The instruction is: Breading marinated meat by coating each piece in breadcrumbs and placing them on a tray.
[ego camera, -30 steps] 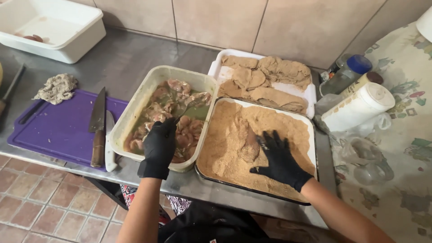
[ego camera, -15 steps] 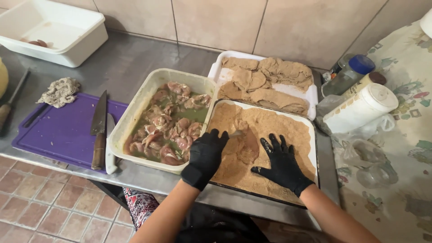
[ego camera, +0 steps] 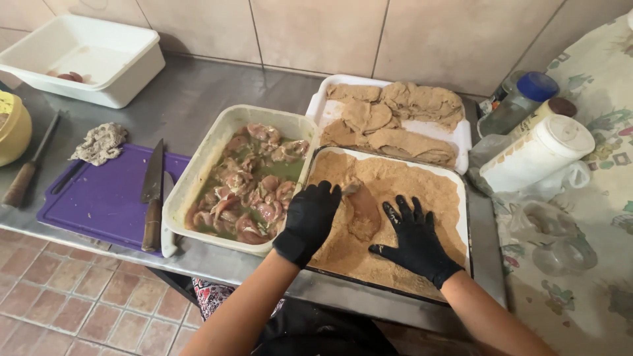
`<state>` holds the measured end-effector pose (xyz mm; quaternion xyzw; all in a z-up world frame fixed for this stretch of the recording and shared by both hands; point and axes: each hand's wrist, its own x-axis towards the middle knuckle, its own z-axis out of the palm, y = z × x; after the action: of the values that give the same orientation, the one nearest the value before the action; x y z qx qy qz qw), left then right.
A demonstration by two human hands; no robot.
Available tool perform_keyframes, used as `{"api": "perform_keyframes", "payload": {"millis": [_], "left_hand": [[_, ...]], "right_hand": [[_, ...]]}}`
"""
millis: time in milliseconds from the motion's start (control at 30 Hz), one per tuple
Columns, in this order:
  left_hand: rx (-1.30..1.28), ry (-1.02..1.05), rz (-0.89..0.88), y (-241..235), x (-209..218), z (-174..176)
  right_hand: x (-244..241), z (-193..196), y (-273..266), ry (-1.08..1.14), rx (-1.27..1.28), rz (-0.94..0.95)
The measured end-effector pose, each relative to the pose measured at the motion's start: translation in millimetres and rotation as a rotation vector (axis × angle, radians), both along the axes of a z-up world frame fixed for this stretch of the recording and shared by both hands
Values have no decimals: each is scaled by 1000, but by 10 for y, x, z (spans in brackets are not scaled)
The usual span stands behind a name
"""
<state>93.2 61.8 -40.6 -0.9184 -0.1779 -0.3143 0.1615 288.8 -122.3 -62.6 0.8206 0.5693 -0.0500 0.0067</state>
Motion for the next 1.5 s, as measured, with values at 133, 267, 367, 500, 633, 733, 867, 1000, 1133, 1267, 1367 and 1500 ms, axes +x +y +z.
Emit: {"api": "perform_keyframes", "payload": {"millis": [133, 267, 367, 500, 633, 733, 867, 1000, 1133, 1267, 1367, 1500], "left_hand": [[143, -64, 137, 162, -31, 20], [232, -29, 245, 176, -137, 107], [82, 30, 93, -3, -140, 156], [-31, 50, 52, -88, -281, 79], [55, 17, 44, -86, -540, 107], [99, -5, 42, -95, -668, 145], [38, -91, 66, -208, -812, 611], [67, -151, 217, -97, -956, 723], [95, -133, 396, 85, -1131, 656], [48, -130, 564, 211, -1423, 627], [-268, -120, 610, 280, -1643, 757], [-55, -63, 659, 477, -1885, 603]], "right_hand": [[-9, 50, 8, 38, 3, 0], [-9, 39, 4, 38, -14, -3], [-1, 25, -5, 38, -14, 2], [-47, 164, -48, 40, -28, 28], [-59, 262, -108, -80, -89, 80], [218, -121, -31, -66, -32, 26], [659, -594, 225, 325, 200, -184], [567, -366, 582, 535, 333, 266], [309, -293, 1276, 172, 312, 360], [258, -793, 1656, 119, 358, 449], [479, -971, 1877, 76, 255, 481], [-156, -467, 1323, -526, 341, 590]]}}
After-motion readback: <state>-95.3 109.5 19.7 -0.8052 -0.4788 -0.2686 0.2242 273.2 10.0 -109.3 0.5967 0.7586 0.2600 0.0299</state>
